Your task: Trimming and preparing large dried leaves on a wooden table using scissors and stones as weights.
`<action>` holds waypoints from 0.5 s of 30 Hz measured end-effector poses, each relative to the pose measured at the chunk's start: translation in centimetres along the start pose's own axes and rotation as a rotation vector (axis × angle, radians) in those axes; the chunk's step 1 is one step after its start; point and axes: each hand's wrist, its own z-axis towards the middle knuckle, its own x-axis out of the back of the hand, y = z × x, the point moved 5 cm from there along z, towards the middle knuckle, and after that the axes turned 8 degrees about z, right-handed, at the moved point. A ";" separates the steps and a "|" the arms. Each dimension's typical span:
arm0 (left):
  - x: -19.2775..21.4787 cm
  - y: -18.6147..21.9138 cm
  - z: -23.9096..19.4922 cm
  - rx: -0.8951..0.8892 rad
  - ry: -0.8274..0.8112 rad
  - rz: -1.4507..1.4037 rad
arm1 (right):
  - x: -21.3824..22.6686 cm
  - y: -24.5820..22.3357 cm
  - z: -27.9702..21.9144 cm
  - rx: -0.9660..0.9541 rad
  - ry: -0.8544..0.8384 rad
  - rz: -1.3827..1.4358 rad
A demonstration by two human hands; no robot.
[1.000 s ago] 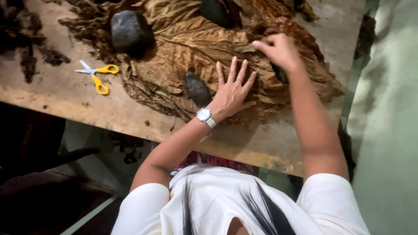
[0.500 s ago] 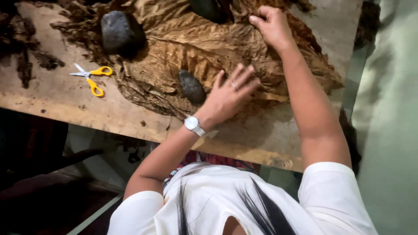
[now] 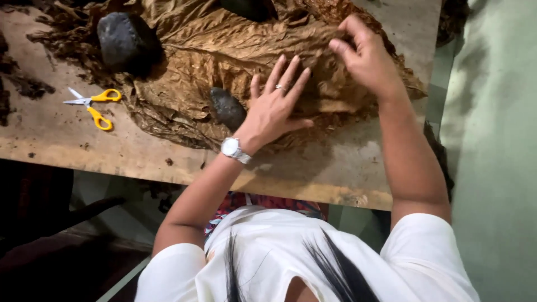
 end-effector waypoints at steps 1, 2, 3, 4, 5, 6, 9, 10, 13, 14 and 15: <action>1.3 0.9 0.4 0.005 0.000 0.006 | 0.0 -0.7 0.3 0.006 -0.002 0.004; 2.2 1.6 0.9 0.036 -0.104 0.046 | 0.1 -1.3 0.5 -0.033 -0.003 0.048; 3.0 2.3 1.3 0.066 -0.208 0.084 | 0.1 -1.8 0.8 -0.073 -0.005 0.092; 2.5 2.8 1.7 0.070 -0.208 0.087 | 0.4 -2.5 0.9 -0.070 -0.008 0.094; 2.2 3.1 2.1 0.083 -0.181 0.134 | 0.6 -2.7 0.9 -0.149 -0.003 0.105; 1.8 3.6 2.6 0.093 -0.153 0.180 | 0.9 -2.8 0.9 -0.232 0.003 0.114; 0.3 4.2 3.4 0.159 -0.003 0.224 | 1.2 0.8 2.0 -0.191 0.041 0.377; -0.6 3.9 3.6 0.154 -0.001 0.223 | 1.4 2.2 2.3 -0.193 0.045 0.375; -1.2 2.6 4.1 0.203 0.154 0.040 | 2.2 3.6 2.4 -0.056 0.023 0.496; -0.4 1.7 4.1 0.237 0.216 -0.436 | 2.5 3.2 1.7 -0.131 0.075 0.606; 0.2 0.8 4.0 0.261 0.273 -0.913 | 2.8 2.9 1.1 -0.207 0.128 0.715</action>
